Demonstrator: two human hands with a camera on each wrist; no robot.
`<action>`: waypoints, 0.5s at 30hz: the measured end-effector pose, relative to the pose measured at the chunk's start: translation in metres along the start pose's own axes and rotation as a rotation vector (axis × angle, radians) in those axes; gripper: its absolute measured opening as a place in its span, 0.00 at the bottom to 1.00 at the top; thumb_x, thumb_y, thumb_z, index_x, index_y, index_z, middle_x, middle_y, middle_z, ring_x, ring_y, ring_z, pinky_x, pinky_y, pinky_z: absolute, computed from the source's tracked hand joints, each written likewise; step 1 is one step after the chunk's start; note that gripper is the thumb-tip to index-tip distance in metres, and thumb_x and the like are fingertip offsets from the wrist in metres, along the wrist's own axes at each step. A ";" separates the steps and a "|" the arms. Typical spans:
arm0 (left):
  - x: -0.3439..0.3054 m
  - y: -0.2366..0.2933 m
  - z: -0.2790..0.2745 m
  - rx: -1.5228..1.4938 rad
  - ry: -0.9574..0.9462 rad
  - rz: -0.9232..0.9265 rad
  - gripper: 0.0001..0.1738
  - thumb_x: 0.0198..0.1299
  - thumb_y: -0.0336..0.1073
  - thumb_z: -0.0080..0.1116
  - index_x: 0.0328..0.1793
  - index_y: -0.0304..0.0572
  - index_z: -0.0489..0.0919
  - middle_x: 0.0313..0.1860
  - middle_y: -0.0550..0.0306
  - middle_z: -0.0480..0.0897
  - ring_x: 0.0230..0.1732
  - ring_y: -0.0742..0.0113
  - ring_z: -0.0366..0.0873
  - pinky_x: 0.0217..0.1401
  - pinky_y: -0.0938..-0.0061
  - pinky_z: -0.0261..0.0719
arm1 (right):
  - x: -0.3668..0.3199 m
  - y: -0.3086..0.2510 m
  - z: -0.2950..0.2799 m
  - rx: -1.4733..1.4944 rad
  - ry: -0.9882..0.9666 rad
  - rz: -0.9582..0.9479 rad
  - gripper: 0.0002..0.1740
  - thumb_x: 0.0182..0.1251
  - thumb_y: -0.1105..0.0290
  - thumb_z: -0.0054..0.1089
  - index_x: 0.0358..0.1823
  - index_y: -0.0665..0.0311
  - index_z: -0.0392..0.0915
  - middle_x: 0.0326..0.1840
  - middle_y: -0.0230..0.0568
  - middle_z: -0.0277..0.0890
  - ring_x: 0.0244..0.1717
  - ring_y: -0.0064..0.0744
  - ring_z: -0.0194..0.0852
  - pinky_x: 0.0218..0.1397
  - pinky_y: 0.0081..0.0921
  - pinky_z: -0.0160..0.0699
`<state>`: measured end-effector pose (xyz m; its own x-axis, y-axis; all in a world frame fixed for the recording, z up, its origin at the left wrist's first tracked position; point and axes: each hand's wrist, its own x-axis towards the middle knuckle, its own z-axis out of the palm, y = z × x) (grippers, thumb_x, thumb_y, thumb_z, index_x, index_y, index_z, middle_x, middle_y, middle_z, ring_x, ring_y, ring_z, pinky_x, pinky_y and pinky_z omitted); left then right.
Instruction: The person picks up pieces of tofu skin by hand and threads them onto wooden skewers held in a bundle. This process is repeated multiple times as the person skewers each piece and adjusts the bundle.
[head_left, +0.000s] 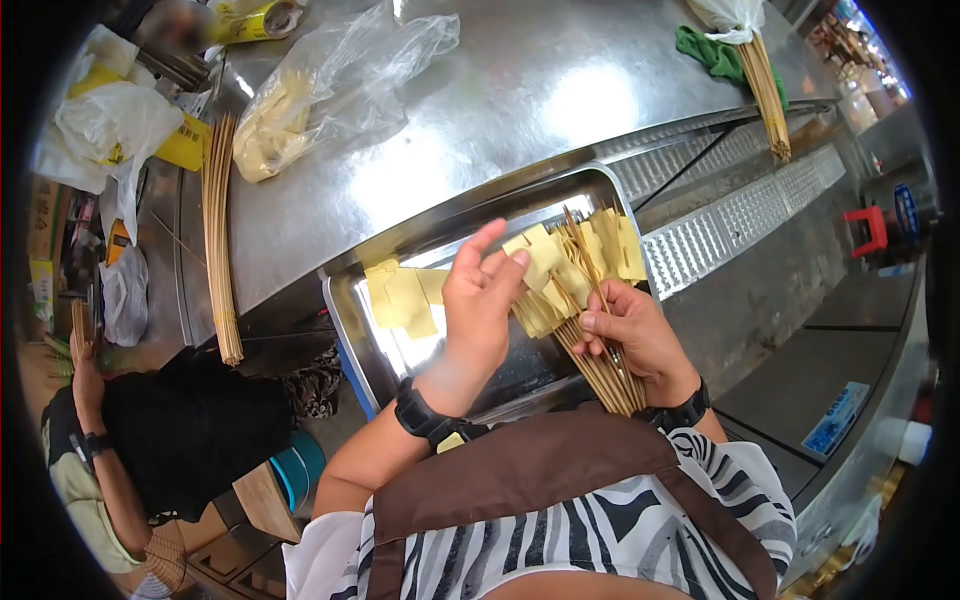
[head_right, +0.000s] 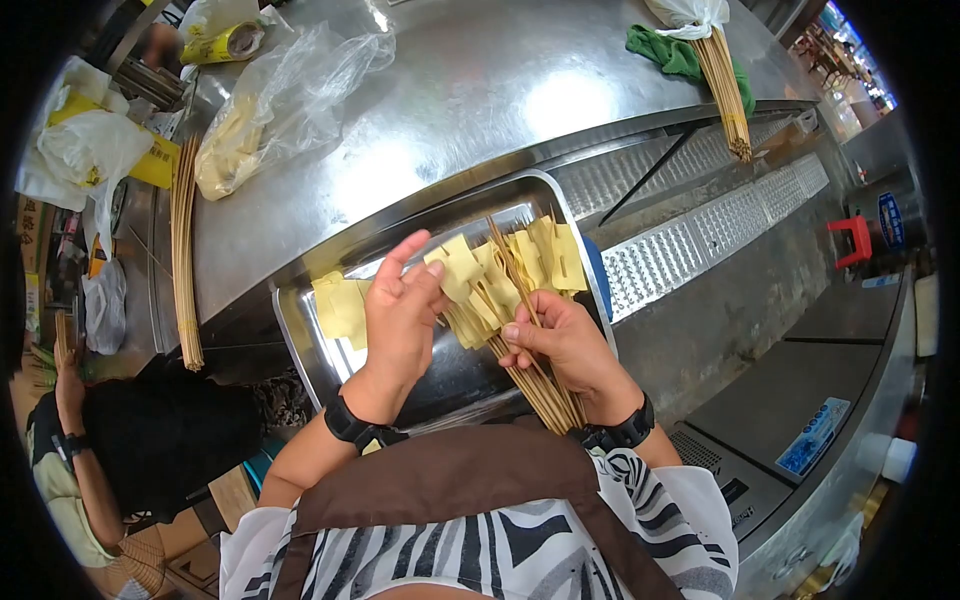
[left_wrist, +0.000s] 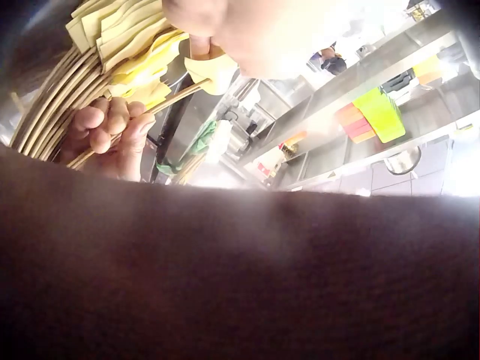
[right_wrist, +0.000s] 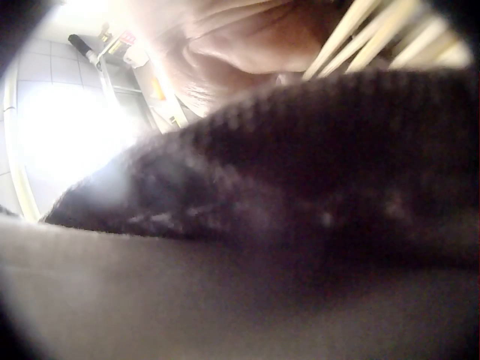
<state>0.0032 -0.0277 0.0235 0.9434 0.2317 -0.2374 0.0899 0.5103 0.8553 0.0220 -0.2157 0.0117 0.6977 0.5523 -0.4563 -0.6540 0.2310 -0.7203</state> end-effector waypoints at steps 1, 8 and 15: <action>0.004 0.004 0.002 -0.087 0.027 -0.001 0.22 0.63 0.27 0.56 0.62 0.29 0.66 0.46 0.51 0.82 0.45 0.72 0.78 0.47 0.79 0.76 | 0.000 0.001 0.000 0.000 -0.001 -0.001 0.08 0.62 0.78 0.60 0.32 0.62 0.68 0.23 0.30 0.72 0.21 0.19 0.75 0.35 0.23 0.84; 0.017 0.008 -0.003 -0.132 0.008 -0.021 0.17 0.63 0.27 0.56 0.57 0.33 0.71 0.44 0.54 0.82 0.43 0.72 0.79 0.45 0.77 0.78 | 0.000 0.000 0.000 0.003 -0.007 0.000 0.07 0.63 0.78 0.59 0.32 0.62 0.68 0.22 0.29 0.72 0.21 0.18 0.74 0.35 0.24 0.85; 0.016 0.004 -0.002 0.073 0.053 0.032 0.08 0.62 0.26 0.56 0.47 0.34 0.76 0.38 0.54 0.83 0.38 0.74 0.80 0.42 0.77 0.79 | 0.000 -0.001 0.000 0.005 0.010 -0.004 0.08 0.63 0.78 0.60 0.32 0.62 0.68 0.23 0.30 0.72 0.21 0.19 0.74 0.35 0.25 0.85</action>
<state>0.0186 -0.0203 0.0226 0.9280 0.2915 -0.2322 0.0852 0.4405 0.8937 0.0224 -0.2155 0.0126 0.7032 0.5431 -0.4589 -0.6526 0.2370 -0.7197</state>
